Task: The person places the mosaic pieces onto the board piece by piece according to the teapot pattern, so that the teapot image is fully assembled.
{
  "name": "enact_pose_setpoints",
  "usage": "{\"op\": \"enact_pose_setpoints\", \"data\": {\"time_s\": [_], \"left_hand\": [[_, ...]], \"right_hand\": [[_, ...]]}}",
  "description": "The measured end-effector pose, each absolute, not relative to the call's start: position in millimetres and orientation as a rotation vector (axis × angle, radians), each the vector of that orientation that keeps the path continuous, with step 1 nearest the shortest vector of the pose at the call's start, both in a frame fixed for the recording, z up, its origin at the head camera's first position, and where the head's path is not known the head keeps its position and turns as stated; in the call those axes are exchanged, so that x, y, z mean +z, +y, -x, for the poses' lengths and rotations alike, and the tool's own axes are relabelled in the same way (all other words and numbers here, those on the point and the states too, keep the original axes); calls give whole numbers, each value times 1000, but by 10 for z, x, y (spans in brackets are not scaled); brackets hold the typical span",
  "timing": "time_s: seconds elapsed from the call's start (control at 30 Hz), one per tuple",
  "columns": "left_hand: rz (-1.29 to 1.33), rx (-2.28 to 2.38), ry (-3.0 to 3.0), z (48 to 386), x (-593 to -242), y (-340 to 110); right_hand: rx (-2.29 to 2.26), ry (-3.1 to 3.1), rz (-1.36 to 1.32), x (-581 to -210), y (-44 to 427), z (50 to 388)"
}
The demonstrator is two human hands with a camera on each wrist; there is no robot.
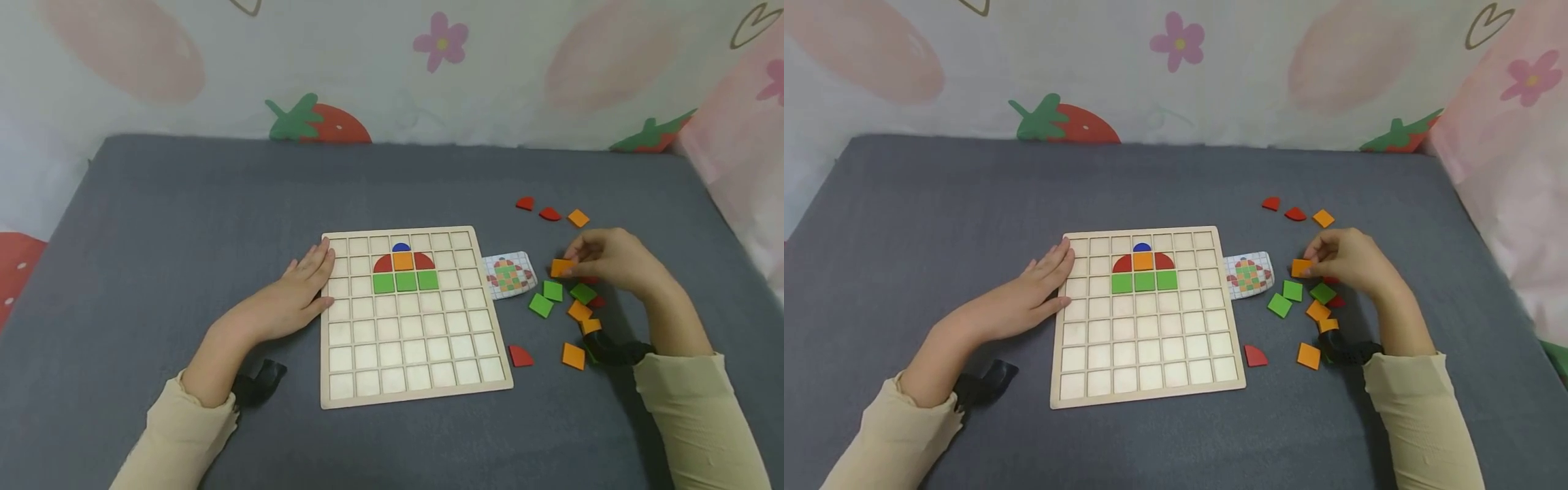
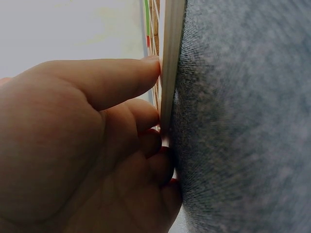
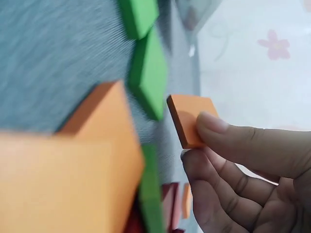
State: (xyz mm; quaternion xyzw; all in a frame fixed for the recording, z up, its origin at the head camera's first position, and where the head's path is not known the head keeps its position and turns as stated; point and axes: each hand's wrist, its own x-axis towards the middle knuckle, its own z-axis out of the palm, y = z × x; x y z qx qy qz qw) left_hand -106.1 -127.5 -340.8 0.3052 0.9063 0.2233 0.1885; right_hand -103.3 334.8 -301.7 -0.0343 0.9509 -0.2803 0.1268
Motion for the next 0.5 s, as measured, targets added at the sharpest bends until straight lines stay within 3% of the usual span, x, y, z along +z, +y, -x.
{"op": "enact_pose_setpoints", "data": {"time_s": [0.5], "left_hand": [[-874,603,2560,1055,-3369,-1260]], "right_hand": [[-1029,2824,183,-2823,3020,1024]]}}
